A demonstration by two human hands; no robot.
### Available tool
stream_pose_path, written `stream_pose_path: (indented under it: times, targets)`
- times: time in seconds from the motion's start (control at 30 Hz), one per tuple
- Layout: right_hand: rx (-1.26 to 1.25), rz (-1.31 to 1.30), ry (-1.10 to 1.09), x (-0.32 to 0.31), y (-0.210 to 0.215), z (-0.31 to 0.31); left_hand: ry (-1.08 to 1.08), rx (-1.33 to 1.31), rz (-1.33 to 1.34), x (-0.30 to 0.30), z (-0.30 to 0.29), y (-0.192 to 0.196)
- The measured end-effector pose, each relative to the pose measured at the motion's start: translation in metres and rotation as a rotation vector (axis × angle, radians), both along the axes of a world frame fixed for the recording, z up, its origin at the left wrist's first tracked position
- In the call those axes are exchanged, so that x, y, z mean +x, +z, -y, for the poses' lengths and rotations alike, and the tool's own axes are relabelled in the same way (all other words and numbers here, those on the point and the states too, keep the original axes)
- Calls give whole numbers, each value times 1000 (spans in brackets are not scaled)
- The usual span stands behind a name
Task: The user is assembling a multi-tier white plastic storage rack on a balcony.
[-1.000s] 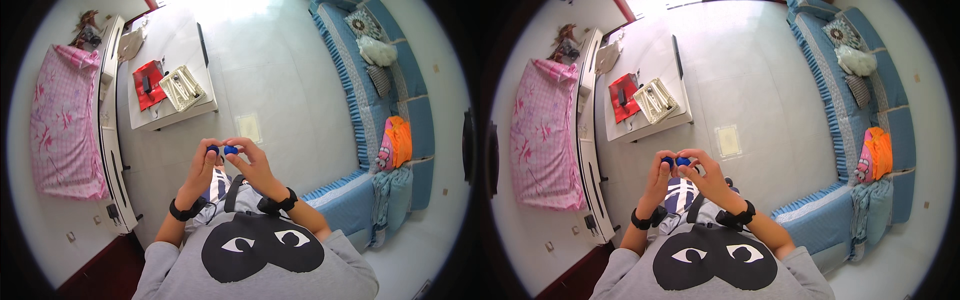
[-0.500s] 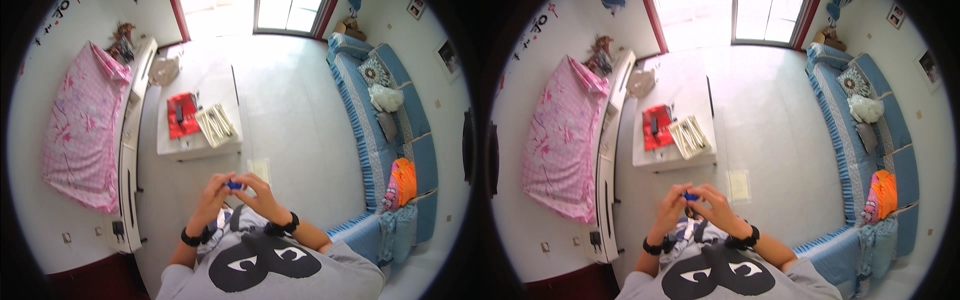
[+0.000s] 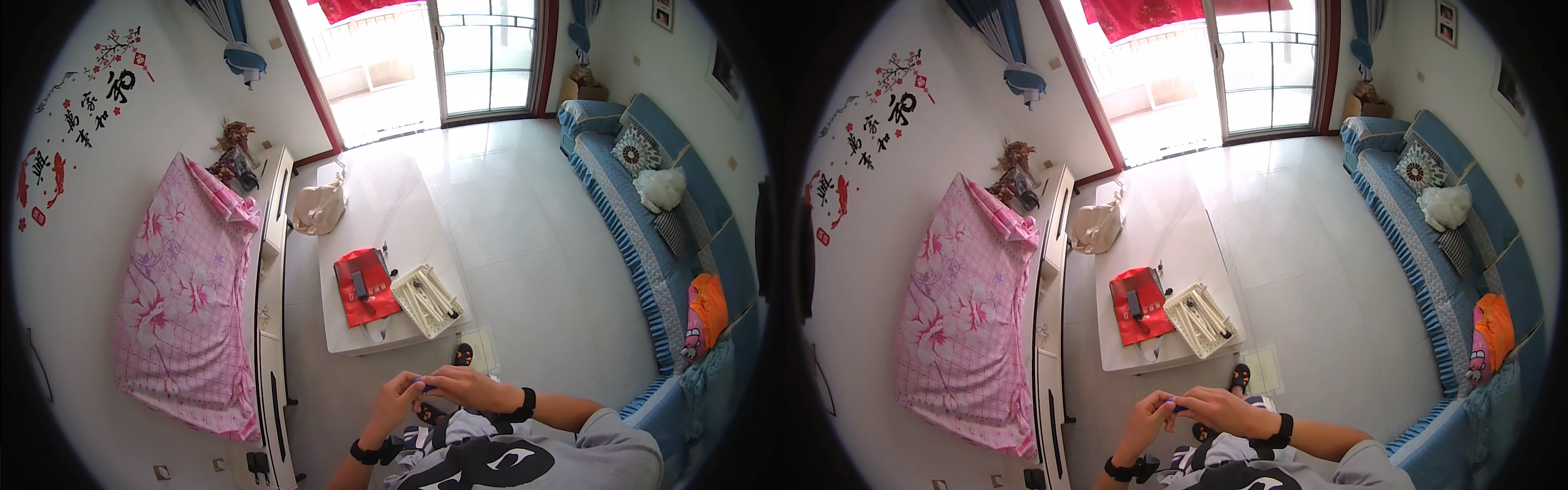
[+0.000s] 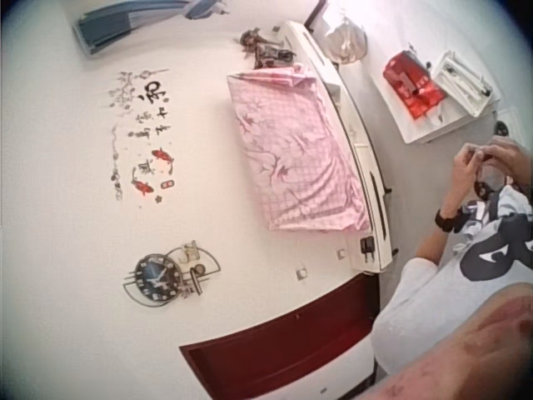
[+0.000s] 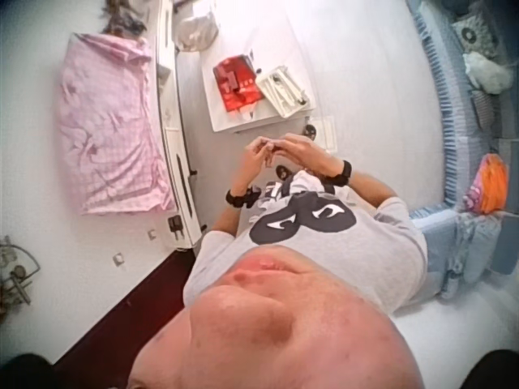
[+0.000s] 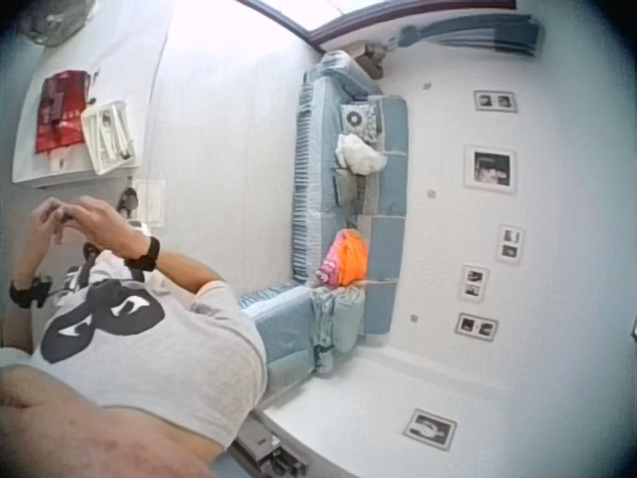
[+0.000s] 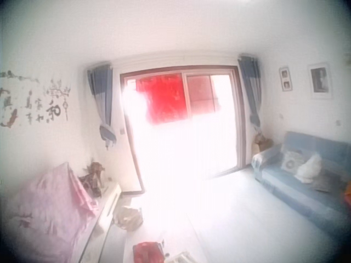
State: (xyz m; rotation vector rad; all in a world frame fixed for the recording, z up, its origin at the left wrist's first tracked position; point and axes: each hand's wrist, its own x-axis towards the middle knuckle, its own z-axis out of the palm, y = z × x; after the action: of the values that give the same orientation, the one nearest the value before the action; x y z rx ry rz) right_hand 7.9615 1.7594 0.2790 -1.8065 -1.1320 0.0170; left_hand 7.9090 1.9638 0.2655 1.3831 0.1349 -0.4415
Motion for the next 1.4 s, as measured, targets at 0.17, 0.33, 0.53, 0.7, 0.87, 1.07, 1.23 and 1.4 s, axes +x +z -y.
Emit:
stream_pose_path:
  times: [0.17,0.33,0.53,0.7,0.87,1.07,1.23,1.4]
  targets:
    - [84,-598,-47,54,-18,-25,147,99,123,40,-5,-28]
    - [-33,-576,77,139,-75,-51,154,39,-57,97,-32,-67]
    - [-346,-672,260,205,-145,-81,10,-68,-419,141,-72,-119]
    - [-560,-514,106,220,-225,-65,-49,189,-460,161,-115,-217]
    - [-615,-985,-294,210,-299,-2,179,304,-595,223,-175,-338]
    - [-384,-1519,-989,77,-368,116,400,690,-317,307,-237,-494]
    - [-876,-1787,-867,-12,-320,104,550,621,-361,359,-272,-573]
    - [-887,-1930,-1143,-2,-286,78,439,560,-494,394,-280,-592]
